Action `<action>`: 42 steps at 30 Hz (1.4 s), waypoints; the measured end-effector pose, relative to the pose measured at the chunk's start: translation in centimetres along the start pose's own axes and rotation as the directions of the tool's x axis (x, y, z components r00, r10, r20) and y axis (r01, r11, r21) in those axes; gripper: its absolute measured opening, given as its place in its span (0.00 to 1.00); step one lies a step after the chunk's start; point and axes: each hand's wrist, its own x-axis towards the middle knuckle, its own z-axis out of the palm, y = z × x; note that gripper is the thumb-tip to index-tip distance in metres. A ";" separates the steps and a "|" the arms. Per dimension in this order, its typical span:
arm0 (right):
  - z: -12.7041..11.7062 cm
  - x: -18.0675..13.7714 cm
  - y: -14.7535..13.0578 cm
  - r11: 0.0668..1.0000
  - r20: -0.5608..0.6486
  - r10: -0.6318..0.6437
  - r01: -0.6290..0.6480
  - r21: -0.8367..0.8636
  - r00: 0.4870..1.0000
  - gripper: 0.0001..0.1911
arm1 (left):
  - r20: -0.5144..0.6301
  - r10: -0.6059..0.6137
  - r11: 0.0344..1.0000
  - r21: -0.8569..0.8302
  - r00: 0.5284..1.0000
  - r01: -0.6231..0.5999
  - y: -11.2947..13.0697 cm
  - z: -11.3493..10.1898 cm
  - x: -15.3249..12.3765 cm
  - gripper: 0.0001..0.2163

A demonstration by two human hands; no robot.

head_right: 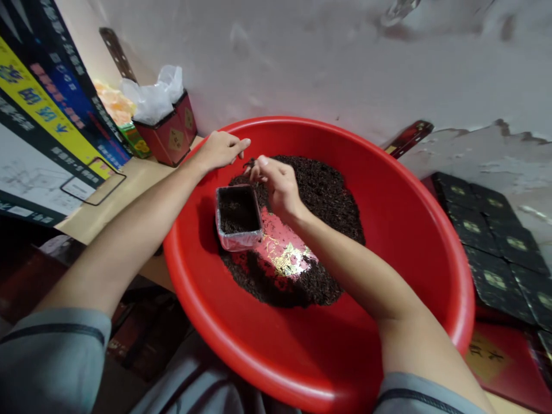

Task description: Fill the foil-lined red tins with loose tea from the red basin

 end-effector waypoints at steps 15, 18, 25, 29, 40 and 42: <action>-9.7 -4.9 15.5 -0.036 0.159 0.231 0.172 -0.984 0.960 0.36 | 0.005 0.182 0.979 -0.096 0.983 -0.181 2.7 -0.5 -1.1 0.22; -9.3 -2.8 16.0 -0.037 0.112 0.192 0.122 -0.992 0.975 0.36 | 0.043 0.247 0.966 -0.094 0.968 -0.242 3.3 -0.6 -1.5 0.22; -8.5 -3.3 14.6 -0.069 0.112 0.328 0.143 -0.987 0.938 0.35 | 0.104 0.317 0.948 -0.074 0.943 -0.310 4.2 -0.6 -2.1 0.21; -8.1 -2.9 14.4 -0.081 0.074 0.318 0.105 -0.991 0.945 0.34 | 0.118 0.312 0.950 -0.063 0.943 -0.307 4.1 -0.6 -1.9 0.21; -8.3 -1.1 14.0 -0.071 0.105 0.367 0.141 -0.988 0.924 0.24 | 0.189 0.188 0.975 0.078 0.964 -0.206 1.5 0.4 -0.5 0.16; -8.4 -1.1 14.5 0.029 0.044 0.286 0.037 -0.999 0.957 0.23 | 0.187 0.160 0.974 0.133 0.969 -0.186 1.1 0.4 -0.2 0.15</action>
